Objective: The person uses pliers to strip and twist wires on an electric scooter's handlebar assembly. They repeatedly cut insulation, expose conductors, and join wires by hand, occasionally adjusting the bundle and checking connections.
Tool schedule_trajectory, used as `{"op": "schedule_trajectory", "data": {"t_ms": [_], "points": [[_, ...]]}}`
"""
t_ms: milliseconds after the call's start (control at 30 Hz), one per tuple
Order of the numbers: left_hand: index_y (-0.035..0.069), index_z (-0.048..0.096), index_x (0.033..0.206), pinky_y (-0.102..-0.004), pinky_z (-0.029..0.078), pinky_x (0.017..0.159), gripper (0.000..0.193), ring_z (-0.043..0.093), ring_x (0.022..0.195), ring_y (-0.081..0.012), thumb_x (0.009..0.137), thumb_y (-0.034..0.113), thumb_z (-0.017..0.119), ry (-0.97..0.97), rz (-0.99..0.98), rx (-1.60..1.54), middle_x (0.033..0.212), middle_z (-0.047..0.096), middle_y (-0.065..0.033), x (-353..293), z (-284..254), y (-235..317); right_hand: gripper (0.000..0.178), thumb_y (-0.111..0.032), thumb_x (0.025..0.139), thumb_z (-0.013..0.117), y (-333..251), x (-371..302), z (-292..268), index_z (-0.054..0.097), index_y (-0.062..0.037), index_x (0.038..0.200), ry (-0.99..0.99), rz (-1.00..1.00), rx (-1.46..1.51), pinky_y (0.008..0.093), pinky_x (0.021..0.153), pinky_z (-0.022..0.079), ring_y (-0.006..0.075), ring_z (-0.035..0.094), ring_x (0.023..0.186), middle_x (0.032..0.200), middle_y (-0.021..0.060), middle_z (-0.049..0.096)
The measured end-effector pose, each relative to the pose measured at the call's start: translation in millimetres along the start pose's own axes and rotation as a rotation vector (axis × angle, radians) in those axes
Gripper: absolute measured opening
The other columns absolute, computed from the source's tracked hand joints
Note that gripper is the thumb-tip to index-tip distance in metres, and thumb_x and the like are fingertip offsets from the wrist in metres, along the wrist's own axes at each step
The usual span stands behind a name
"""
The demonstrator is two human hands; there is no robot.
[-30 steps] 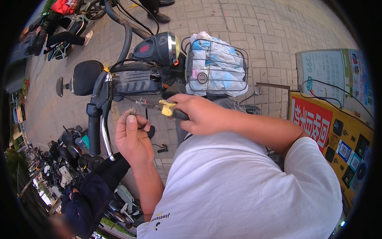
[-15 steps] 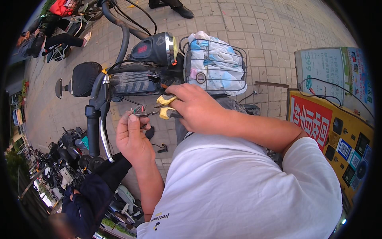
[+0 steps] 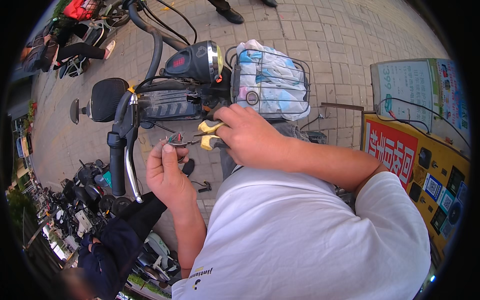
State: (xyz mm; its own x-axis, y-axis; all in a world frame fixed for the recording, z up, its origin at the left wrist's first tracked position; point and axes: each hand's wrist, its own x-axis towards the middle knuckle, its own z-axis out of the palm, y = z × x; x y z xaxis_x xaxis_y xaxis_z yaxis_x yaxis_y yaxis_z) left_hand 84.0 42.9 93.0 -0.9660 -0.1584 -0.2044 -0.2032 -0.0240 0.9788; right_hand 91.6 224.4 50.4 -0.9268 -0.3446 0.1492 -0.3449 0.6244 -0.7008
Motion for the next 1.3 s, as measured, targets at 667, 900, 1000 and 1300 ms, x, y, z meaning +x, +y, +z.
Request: {"op": "schedule_trajectory", "data": {"t_ms": [667, 900, 1000, 1300], "points": [[0.002, 0.046, 0.091, -0.0233, 0.029, 0.046, 0.004, 0.032, 0.05, -0.0035, 0.094, 0.002, 0.049, -0.124, -0.024, -0.273, 0.06, 0.041, 0.0021, 14.7, -6.5, 10.0, 0.02, 0.002, 0.073, 0.059, -3.7, 7.8, -2.6, 0.068, 0.0061, 0.091, -0.665, 0.478, 1.528, 0.0316, 0.074, 0.051, 0.0228, 0.063, 0.086, 0.106, 0.0155, 0.063], [0.0, 0.06, 0.105, -0.0313, 0.046, 0.071, 0.013, 0.055, 0.07, -0.0148, 0.096, 0.007, 0.054, -0.08, -0.096, -0.378, 0.077, 0.058, -0.0051, 20.4, -12.6, -3.9, 0.022, -0.002, 0.079, 0.06, 14.8, 11.0, -1.2, 0.068, 0.005, 0.099, -0.25, 0.627, 1.475, 0.0357, 0.084, 0.052, 0.0235, 0.062, 0.103, 0.121, 0.0174, 0.059], [0.0, 0.061, 0.109, -0.0352, 0.049, 0.084, 0.016, 0.063, 0.084, -0.0187, 0.095, 0.006, 0.056, -0.066, -0.129, -0.405, 0.092, 0.064, -0.0091, 20.3, -12.7, -8.2, 0.021, -0.004, 0.079, 0.061, 30.4, 3.5, -1.2, 0.069, 0.0039, 0.097, -0.277, 0.739, 1.436, 0.0334, 0.084, 0.051, 0.0222, 0.061, 0.102, 0.12, 0.0152, 0.061], [-0.003, 0.069, 0.106, -0.0208, 0.042, 0.067, 0.016, 0.05, 0.079, -0.0065, 0.092, 0.005, 0.064, 0.014, 0.244, 0.501, 0.103, 0.054, -0.003, 11.9, -13.3, -38.5, 0.029, -0.013, 0.074, 0.064, 165.1, -71.6, 47.7, 0.066, 0.0009, 0.099, -0.02, 0.756, -0.309, 0.0471, 0.083, 0.048, 0.0381, 0.055, 0.099, 0.104, 0.0191, 0.056]]}}
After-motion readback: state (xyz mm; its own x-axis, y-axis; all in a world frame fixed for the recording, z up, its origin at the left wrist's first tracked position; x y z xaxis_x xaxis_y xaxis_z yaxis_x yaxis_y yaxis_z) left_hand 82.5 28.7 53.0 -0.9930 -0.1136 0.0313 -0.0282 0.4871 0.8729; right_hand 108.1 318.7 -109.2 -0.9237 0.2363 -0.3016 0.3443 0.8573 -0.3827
